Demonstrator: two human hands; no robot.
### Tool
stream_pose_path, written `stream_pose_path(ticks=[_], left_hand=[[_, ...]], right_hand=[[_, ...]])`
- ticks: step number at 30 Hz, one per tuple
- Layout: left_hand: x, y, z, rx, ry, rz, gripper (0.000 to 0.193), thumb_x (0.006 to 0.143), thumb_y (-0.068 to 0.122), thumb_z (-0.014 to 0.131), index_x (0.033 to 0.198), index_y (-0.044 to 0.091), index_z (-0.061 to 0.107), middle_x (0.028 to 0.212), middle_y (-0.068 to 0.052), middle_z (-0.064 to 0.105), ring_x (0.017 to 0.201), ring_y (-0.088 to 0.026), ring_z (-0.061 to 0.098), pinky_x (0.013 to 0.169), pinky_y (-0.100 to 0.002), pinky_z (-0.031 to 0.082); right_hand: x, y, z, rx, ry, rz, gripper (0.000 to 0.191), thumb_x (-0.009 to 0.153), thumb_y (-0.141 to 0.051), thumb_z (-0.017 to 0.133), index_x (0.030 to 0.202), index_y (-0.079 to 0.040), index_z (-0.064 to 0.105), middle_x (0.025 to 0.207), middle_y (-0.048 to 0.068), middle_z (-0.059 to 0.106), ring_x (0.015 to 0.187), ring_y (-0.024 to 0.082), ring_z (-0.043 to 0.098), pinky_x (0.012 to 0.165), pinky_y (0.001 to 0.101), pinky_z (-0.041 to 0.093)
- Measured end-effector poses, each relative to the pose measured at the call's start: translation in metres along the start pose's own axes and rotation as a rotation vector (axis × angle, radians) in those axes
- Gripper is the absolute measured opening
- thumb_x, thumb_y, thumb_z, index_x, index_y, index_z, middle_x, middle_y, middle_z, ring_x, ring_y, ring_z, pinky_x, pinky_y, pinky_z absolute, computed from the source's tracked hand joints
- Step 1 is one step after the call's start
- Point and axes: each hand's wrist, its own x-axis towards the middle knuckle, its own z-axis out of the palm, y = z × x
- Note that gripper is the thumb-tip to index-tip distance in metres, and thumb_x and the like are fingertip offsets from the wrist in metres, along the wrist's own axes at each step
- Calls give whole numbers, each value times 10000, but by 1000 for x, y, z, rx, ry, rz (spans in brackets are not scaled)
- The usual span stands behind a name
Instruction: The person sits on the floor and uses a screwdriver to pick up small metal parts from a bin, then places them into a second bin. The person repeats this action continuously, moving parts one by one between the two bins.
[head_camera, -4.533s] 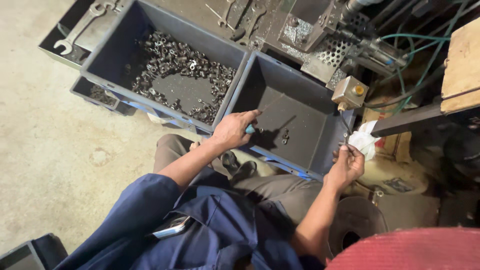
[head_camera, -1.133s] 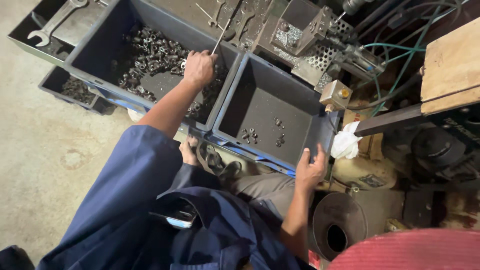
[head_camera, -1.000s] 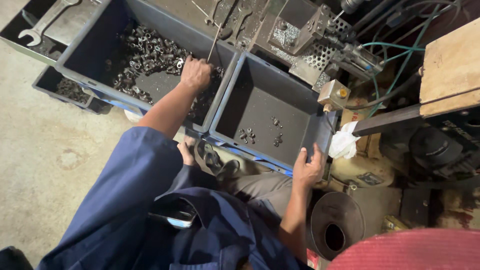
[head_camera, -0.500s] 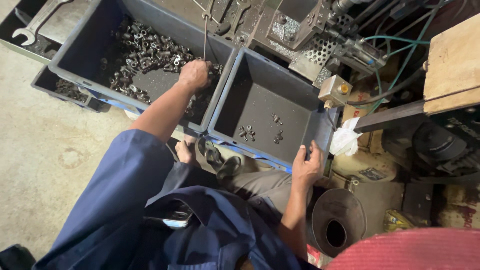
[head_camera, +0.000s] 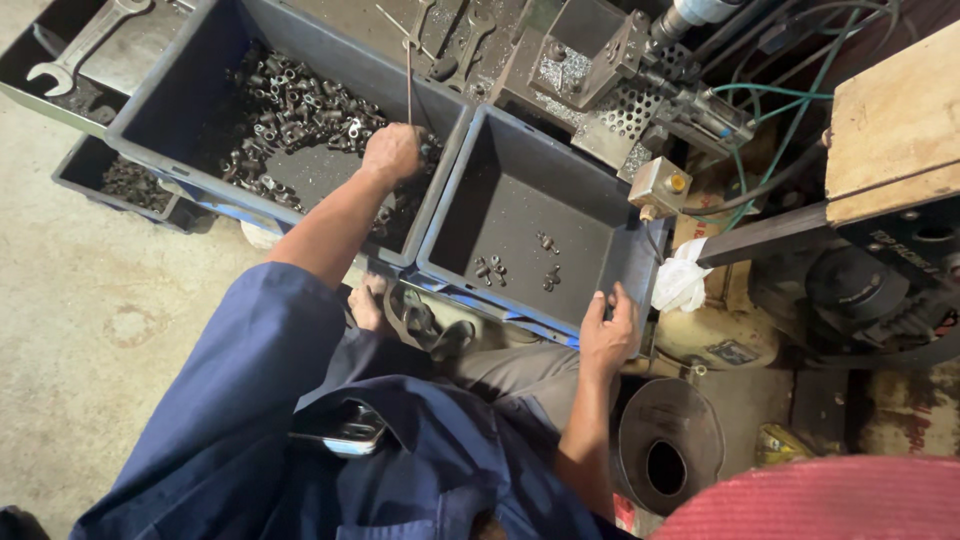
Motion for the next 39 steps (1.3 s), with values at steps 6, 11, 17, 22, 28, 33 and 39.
stream_pose_path(ticks=[6, 11, 17, 22, 28, 33, 39], left_hand=[[-12, 2, -24, -175, 123, -139, 271, 808, 164, 700, 1064, 155, 788, 917, -244, 731, 898, -432, 705, 824, -512, 562], [-37, 15, -63, -374, 295, -160, 222, 825, 224, 743, 988, 78, 778, 890, -215, 747, 872, -389, 726, 811, -465, 571], [-92, 69, -81, -655, 228, 87, 210, 804, 213, 774, 950, 61, 759, 862, -154, 754, 790, -278, 757, 759, -364, 581], [-121, 135, -74, -602, 112, 297, 165, 784, 210, 773, 866, 70, 741, 842, -160, 741, 809, -351, 724, 732, -420, 571], [-132, 159, -57, -726, -58, 172, 171, 779, 206, 750, 848, 52, 722, 778, -160, 718, 745, -334, 730, 702, -413, 561], [-134, 161, -35, -827, -66, 165, 220, 779, 228, 755, 856, 28, 709, 771, -149, 714, 722, -303, 750, 686, -387, 565], [-139, 165, -39, -570, 158, 246, 348, 832, 176, 749, 1153, 55, 691, 1060, -169, 714, 942, -355, 688, 851, -427, 534]], right_hand=[[-3, 3, -5, -4, 2, 5, 294, 904, -121, 745, 1175, -10, 721, 973, 129, 722, 880, 303, 707, 796, 418, 552], [-1, 1, -10, 168, -66, 244, 327, 937, -144, 733, 1242, -26, 711, 964, 124, 754, 863, 240, 731, 797, 361, 565], [6, -54, -8, 464, -264, 134, 409, 942, -135, 720, 1328, -21, 649, 1160, 137, 741, 1029, 220, 741, 858, 328, 572], [12, -114, -7, 495, -352, -171, 424, 902, -88, 745, 1304, -5, 640, 1204, 166, 704, 1050, 256, 733, 893, 358, 581], [5, -117, -12, 542, -389, -141, 335, 893, -82, 758, 1219, -40, 697, 1102, 148, 752, 951, 246, 771, 831, 352, 600], [-3, -102, -4, 512, -406, -130, 377, 859, -123, 791, 1209, -29, 687, 1030, 163, 749, 882, 253, 773, 774, 353, 598], [3, -98, -9, 395, -315, -195, 287, 923, -93, 703, 1204, -36, 698, 1115, 188, 728, 1019, 323, 726, 880, 413, 577]])
